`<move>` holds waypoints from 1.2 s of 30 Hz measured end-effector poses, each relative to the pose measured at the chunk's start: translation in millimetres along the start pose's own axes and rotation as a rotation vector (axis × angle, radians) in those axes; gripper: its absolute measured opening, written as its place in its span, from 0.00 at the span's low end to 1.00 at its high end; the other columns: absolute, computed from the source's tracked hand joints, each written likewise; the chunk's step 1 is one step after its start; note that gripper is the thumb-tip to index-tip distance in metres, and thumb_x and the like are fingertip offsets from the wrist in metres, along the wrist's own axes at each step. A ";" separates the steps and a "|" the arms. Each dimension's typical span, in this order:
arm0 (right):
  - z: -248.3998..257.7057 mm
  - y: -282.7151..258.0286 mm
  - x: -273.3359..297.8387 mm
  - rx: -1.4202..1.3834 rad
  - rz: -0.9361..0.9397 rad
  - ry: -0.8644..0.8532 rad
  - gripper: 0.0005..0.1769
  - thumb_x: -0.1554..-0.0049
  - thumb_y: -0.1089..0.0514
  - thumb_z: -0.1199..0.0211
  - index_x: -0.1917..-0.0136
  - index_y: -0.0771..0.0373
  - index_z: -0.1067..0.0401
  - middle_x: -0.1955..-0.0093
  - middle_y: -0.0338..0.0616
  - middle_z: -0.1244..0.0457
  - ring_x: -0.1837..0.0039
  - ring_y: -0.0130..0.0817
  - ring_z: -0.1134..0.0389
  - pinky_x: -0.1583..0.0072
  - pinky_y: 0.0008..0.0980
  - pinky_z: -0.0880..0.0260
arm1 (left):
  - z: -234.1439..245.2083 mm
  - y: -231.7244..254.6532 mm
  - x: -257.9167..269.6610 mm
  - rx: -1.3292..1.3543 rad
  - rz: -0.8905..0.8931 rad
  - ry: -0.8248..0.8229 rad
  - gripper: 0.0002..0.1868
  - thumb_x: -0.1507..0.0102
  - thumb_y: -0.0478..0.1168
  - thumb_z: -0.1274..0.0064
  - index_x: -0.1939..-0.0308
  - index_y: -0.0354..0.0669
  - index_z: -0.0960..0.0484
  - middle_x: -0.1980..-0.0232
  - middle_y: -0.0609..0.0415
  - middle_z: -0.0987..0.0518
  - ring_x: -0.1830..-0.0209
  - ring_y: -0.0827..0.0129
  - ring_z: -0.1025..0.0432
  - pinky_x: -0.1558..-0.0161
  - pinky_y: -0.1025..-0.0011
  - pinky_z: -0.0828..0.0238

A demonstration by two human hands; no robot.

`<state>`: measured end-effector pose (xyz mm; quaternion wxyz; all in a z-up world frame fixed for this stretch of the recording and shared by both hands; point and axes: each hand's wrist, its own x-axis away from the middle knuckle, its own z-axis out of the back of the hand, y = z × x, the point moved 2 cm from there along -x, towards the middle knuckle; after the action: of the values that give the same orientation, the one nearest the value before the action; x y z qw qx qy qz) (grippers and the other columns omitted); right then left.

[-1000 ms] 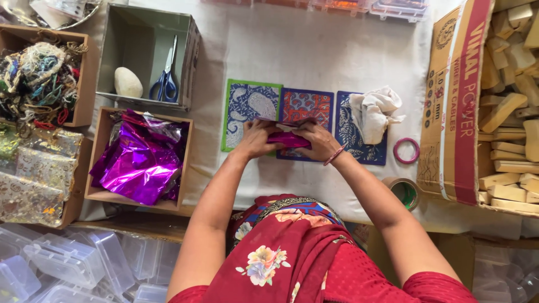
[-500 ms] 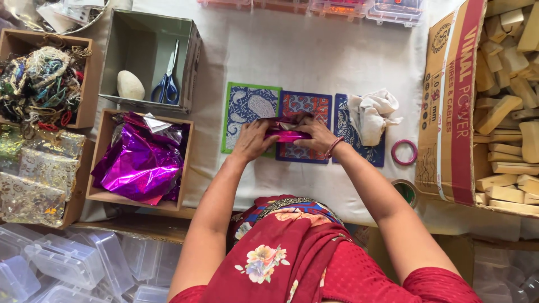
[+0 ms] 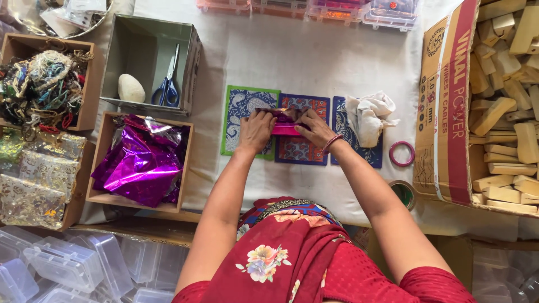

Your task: The person handles metallic and colored foil, wraps it around wooden blocks, and wipes the blocks with a cloth. They then place the wrapped blocks into small plastic containers.

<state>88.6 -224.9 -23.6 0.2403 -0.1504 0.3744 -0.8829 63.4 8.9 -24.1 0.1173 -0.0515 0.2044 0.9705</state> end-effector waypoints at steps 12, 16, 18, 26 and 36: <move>-2.8 -2.6 -12.2 -0.078 -0.119 0.191 0.18 0.43 0.48 0.35 0.45 0.61 0.27 0.45 0.48 0.41 0.46 0.43 0.31 0.41 0.39 0.30 | -3.1 1.9 -25.0 -0.056 0.194 0.011 0.17 0.33 0.52 0.51 0.50 0.46 0.21 0.48 0.52 0.25 0.46 0.56 0.31 0.54 0.44 0.36; -7.4 6.4 -14.3 0.072 -0.138 0.201 0.15 0.40 0.47 0.34 0.50 0.61 0.25 0.48 0.48 0.38 0.46 0.46 0.32 0.42 0.42 0.31 | -7.7 9.0 -24.0 -0.152 0.089 0.058 0.14 0.32 0.51 0.50 0.52 0.48 0.19 0.51 0.53 0.24 0.48 0.58 0.30 0.52 0.47 0.35; -5.8 6.3 -15.5 0.077 -0.083 0.251 0.14 0.41 0.47 0.33 0.50 0.59 0.25 0.48 0.48 0.37 0.46 0.47 0.32 0.43 0.42 0.30 | -7.0 20.3 -17.0 -0.228 -0.122 0.132 0.14 0.30 0.53 0.47 0.55 0.47 0.18 0.53 0.54 0.23 0.50 0.61 0.29 0.46 0.53 0.35; 10.5 -16.3 -40.8 0.271 0.015 0.329 0.33 0.56 0.52 0.25 0.38 0.58 0.30 0.34 0.53 0.38 0.33 0.54 0.39 0.36 0.52 0.41 | 15.8 36.2 11.6 -0.090 -0.200 0.254 0.22 0.40 0.54 0.40 0.47 0.47 0.16 0.50 0.58 0.20 0.47 0.67 0.27 0.40 0.56 0.39; 9.6 11.8 -64.7 0.153 0.016 0.067 0.08 0.49 0.58 0.27 0.56 0.62 0.20 0.51 0.48 0.29 0.48 0.48 0.28 0.45 0.42 0.28 | 8.9 31.0 10.9 -0.099 -0.200 0.255 0.09 0.35 0.44 0.45 0.52 0.50 0.16 0.48 0.59 0.22 0.43 0.67 0.29 0.35 0.54 0.43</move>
<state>150.9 -202.9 -31.3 0.2452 -0.0988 0.3148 -0.9116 44.6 -12.8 -5.6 0.1840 -0.2000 0.1636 0.9484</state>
